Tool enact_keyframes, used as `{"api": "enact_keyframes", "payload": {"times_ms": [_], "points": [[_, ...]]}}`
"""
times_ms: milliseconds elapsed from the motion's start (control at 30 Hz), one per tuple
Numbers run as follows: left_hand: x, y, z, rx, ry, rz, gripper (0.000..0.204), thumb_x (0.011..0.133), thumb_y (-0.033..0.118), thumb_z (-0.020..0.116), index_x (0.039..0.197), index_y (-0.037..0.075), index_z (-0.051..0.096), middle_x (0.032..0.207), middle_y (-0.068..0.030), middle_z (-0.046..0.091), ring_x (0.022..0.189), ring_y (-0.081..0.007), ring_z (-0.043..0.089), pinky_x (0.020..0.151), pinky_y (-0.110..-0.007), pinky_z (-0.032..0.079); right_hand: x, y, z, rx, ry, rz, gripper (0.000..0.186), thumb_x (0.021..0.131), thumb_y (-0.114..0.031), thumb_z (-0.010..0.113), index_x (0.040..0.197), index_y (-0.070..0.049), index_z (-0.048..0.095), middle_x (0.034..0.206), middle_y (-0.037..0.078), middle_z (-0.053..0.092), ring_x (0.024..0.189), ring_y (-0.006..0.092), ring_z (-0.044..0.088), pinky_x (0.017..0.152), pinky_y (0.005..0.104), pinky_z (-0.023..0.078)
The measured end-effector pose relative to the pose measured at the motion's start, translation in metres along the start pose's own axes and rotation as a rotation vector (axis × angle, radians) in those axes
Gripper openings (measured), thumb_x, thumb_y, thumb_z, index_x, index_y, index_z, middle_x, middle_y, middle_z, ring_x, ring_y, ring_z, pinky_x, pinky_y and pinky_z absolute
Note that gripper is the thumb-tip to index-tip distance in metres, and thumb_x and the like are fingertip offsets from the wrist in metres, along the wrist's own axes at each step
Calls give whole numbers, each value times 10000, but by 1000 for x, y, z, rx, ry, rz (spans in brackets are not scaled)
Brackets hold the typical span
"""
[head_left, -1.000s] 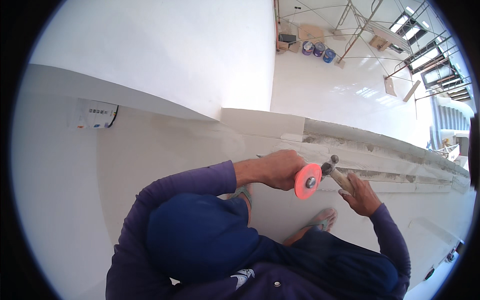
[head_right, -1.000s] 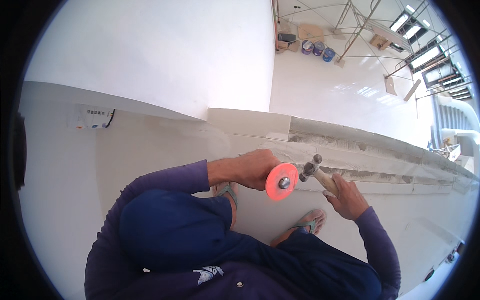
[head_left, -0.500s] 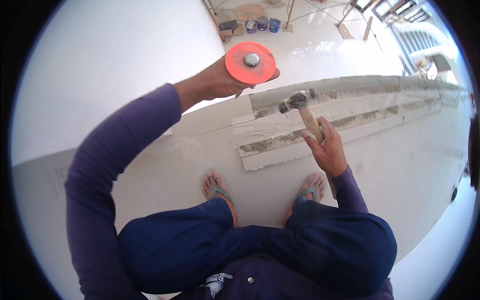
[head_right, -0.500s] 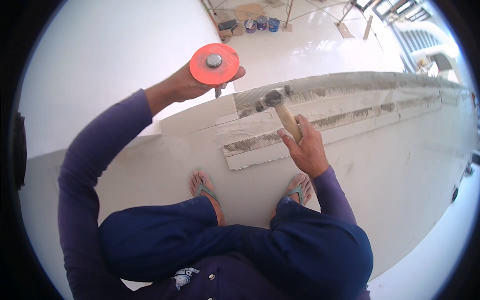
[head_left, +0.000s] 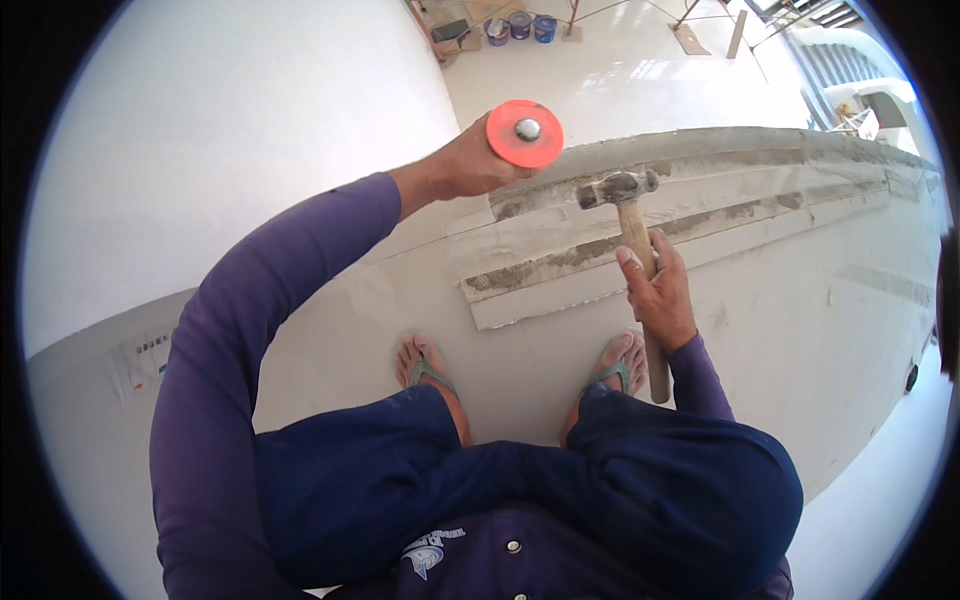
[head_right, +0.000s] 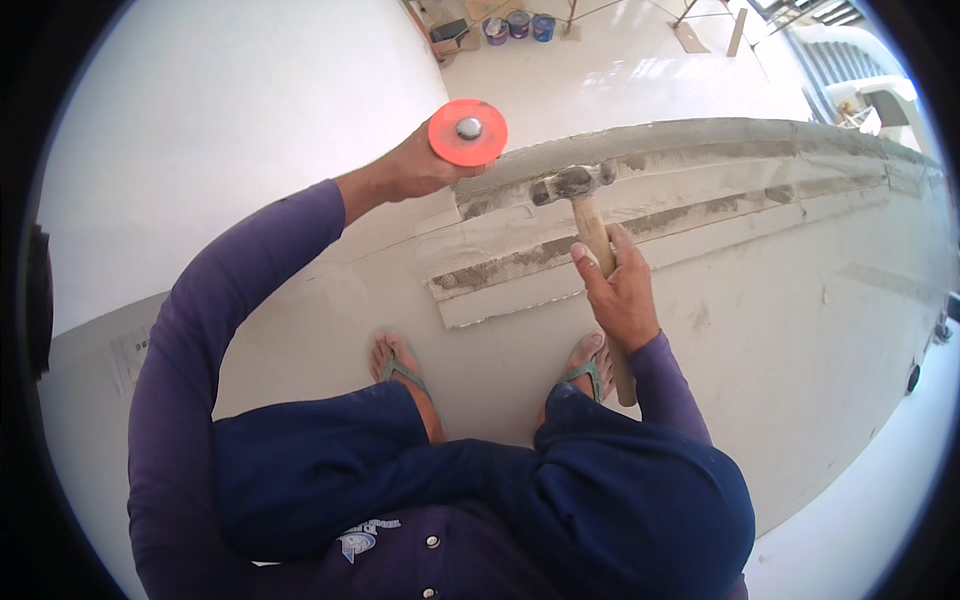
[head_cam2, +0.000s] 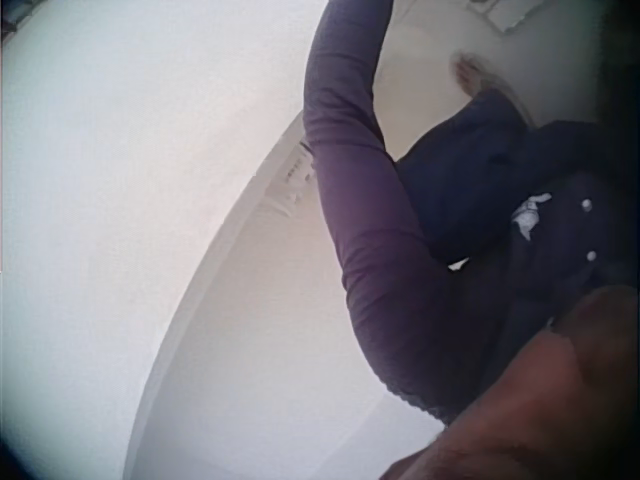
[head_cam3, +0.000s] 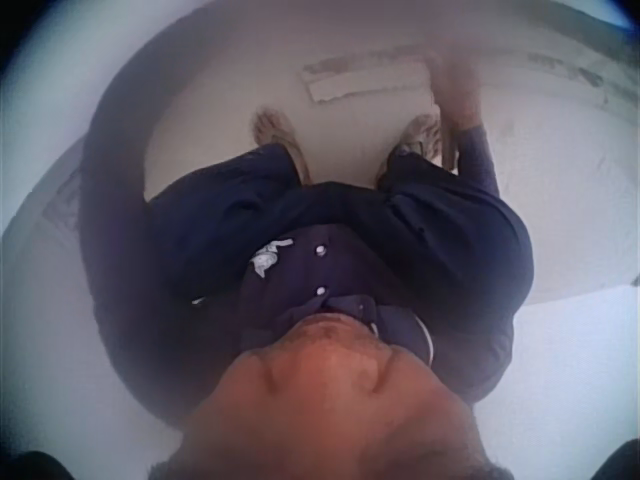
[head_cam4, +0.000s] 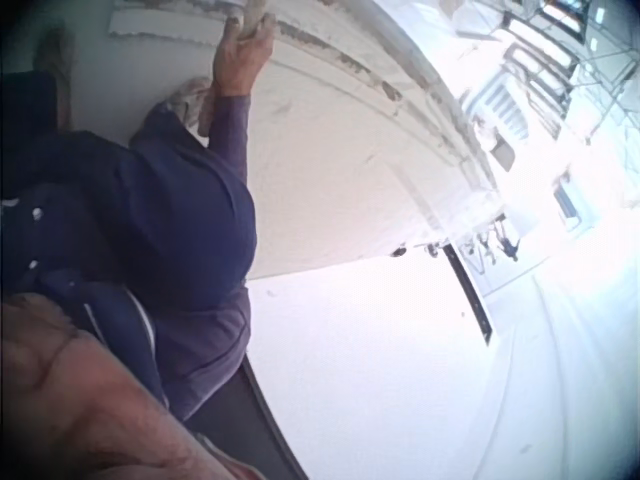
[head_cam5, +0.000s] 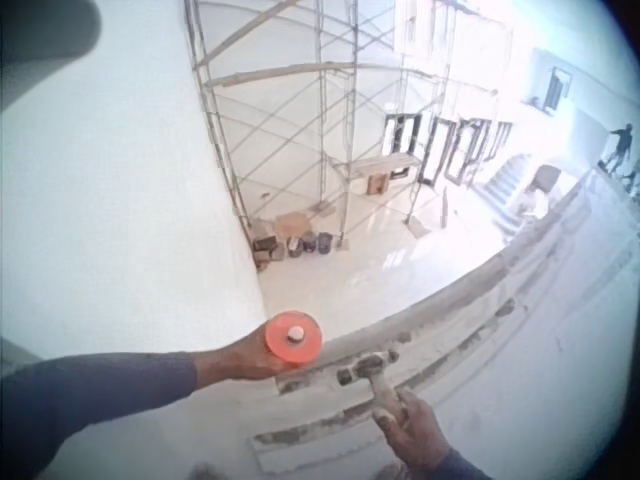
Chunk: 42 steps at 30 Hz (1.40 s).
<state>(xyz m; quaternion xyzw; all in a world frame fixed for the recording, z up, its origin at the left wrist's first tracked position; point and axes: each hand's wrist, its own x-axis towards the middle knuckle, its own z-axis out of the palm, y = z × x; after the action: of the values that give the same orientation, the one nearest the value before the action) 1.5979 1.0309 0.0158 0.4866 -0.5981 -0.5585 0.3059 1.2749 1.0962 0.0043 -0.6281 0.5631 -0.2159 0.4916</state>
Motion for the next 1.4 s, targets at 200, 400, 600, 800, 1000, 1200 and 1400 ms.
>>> {"api": "enact_keyframes", "payload": {"times_ms": [200,400,600,800,1000,1200,1400], "points": [[16,-9,-34,117,-166,-32,589,885,300,886,1355,83,605,1192,-40,676,1089,-172,607,958,-341,509,-3,-10,-6,172,-41,139,320,1042,-294,711,1151,-15,598,662,6,541,507,73,506,435,270,403],[20,9,-37,162,-206,-129,519,931,407,856,1261,108,589,1043,-6,648,929,-157,612,870,-344,524,-7,-11,-8,157,-45,160,314,1058,-301,687,1169,-32,571,653,-17,515,476,45,471,394,234,369],[16,8,-31,166,-206,-60,518,939,387,849,1288,102,592,1087,-23,650,988,-156,610,883,-352,519,-3,-32,-14,181,-86,88,316,1066,-294,677,1180,-19,569,677,-14,523,505,44,483,418,227,383],[25,-3,-24,204,-176,-3,486,948,375,840,1263,83,613,1101,-28,655,1022,-163,605,905,-343,509,6,-114,-32,259,45,-256,324,1111,-178,577,1344,-5,434,797,-2,542,530,41,478,442,215,405],[21,1,-21,197,-145,61,472,945,312,846,1272,73,604,1113,-26,662,1041,-156,608,944,-345,508,31,-100,-1,-124,80,-423,386,1063,-229,665,1337,-3,516,810,71,632,661,160,606,602,365,498],[11,-2,-19,213,-140,61,447,941,286,848,1272,85,624,1140,-33,678,1047,-185,614,961,-357,511,22,-120,-15,47,87,-306,332,1058,-247,671,1265,-10,562,777,63,610,650,141,581,604,330,487],[13,-2,-19,205,-142,72,421,936,277,854,1237,80,633,1119,-30,677,1031,-177,607,960,-355,509,6,-128,-16,189,129,-419,416,1075,-284,659,1329,26,549,722,0,538,573,66,489,498,240,403]]}}
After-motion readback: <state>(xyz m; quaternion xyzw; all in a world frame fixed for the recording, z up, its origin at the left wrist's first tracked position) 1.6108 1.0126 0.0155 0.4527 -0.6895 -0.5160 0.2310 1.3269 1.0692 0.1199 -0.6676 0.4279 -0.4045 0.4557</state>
